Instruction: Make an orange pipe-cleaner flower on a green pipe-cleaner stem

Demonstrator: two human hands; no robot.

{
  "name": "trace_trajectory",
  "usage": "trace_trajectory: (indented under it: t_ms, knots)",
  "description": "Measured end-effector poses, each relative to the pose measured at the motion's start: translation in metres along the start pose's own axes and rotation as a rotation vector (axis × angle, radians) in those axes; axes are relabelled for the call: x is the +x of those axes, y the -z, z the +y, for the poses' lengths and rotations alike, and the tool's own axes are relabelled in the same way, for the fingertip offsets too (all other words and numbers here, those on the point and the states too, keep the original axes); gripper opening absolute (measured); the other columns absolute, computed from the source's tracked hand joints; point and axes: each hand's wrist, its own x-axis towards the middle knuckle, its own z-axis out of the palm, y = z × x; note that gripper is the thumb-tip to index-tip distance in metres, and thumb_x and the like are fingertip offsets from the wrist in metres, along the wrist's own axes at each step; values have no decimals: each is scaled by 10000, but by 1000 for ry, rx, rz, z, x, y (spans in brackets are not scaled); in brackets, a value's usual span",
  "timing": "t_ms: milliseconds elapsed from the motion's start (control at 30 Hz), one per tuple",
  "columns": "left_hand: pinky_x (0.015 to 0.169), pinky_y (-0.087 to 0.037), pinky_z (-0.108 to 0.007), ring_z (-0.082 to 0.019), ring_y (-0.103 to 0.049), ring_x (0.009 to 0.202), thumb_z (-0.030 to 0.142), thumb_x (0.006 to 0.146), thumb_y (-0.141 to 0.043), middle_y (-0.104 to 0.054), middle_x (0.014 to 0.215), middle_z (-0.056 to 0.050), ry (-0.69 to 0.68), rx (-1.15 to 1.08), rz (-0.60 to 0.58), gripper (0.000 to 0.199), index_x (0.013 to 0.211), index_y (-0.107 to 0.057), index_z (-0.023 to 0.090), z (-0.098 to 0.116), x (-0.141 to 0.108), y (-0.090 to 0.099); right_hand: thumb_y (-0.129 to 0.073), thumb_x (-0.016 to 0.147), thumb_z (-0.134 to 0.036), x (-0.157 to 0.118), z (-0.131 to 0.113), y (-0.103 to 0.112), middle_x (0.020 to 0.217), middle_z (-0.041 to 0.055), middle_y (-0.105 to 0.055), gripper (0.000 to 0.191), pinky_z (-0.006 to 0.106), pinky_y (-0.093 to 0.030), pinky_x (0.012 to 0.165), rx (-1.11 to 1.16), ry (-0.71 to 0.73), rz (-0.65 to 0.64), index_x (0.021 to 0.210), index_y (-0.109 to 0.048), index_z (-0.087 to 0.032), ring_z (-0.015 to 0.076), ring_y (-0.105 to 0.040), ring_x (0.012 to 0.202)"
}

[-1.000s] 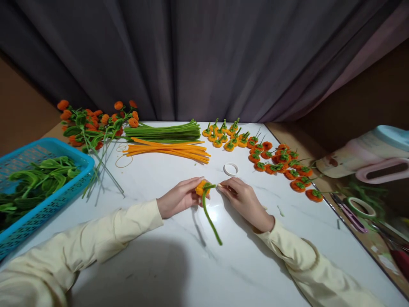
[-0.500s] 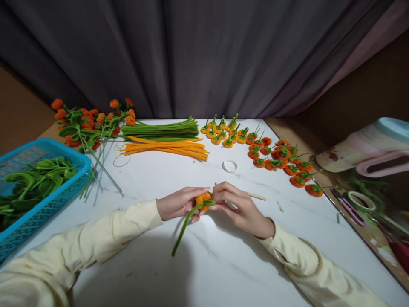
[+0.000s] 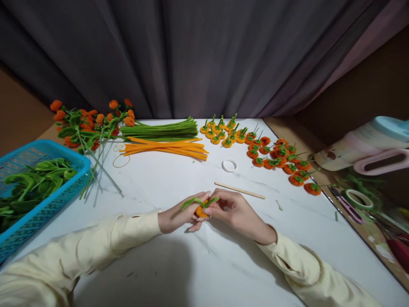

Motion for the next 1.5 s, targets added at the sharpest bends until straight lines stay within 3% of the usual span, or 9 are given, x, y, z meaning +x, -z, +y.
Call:
trace_trajectory:
  t_ms: [167,300,467,567,667,833,1033,1333,1500]
  knots:
    - [378,-317,-159,-46,-280,392,479,889,-370,-335,551,80,-40,-57,115,301,795,-374,193,-7,1,-3,-679,721,-462,-3,-1,-11,613,2,-595,336,252,-420,547,236,-129,71,688,-518,-168,138,-565,572]
    - [382,-367,-185,-95,-455,496,457,829,-444,-502,689,4,-137,-124,114,355,1028,-471,165,-10,1,5,-670,735,-389,-3,0,-6,581,-7,-555,279,235,-395,512,16,-48,216,636,-531,-168,118,-516,538]
    - [459,-421,-215,-101,-525,525,423,866,-482,-560,727,-24,-211,203,147,471,1230,-463,126,-10,-1,9,-584,777,-234,-3,0,0,622,0,-541,149,219,-368,499,-246,122,284,648,-565,-162,99,-459,541]
    - [440,-430,-216,-82,-522,465,461,902,-420,-576,749,-30,-225,341,258,463,1208,-503,124,-10,0,8,-608,786,-259,-5,0,-1,688,14,-559,125,219,-404,519,-256,151,244,708,-582,-165,111,-500,599]
    - [410,-417,-209,-58,-506,409,473,913,-389,-601,818,-47,-224,350,338,455,1177,-529,130,-10,1,7,-676,752,-322,-8,0,1,728,13,-569,183,209,-433,507,-154,72,211,800,-575,-177,126,-537,651]
    - [419,-434,-204,-59,-519,419,481,916,-377,-605,820,-43,-256,382,370,444,1139,-546,136,-10,1,7,-629,786,-397,-10,3,5,658,-1,-552,237,196,-415,398,1,-57,138,813,-575,-168,109,-511,534]
    - [504,-496,-237,-84,-572,492,486,913,-375,-633,906,-77,-264,415,348,460,1127,-547,117,-8,0,2,-589,832,-323,-10,11,-4,676,1,-573,177,203,-414,458,-205,127,252,751,-556,-170,97,-499,535]
    - [674,-511,-285,-126,-594,630,431,932,-359,-656,891,-68,-274,522,401,409,1094,-578,126,-4,-2,-1,-518,885,-278,-13,10,-8,701,22,-607,154,222,-433,525,-433,248,330,781,-564,-174,118,-543,584]
    - [675,-527,-269,-127,-610,690,453,895,-430,-622,1083,-97,-279,477,378,396,1066,-586,131,-5,-2,-1,-475,903,-272,-13,9,-9,694,28,-606,183,225,-436,543,-447,264,330,781,-574,-178,122,-545,589]
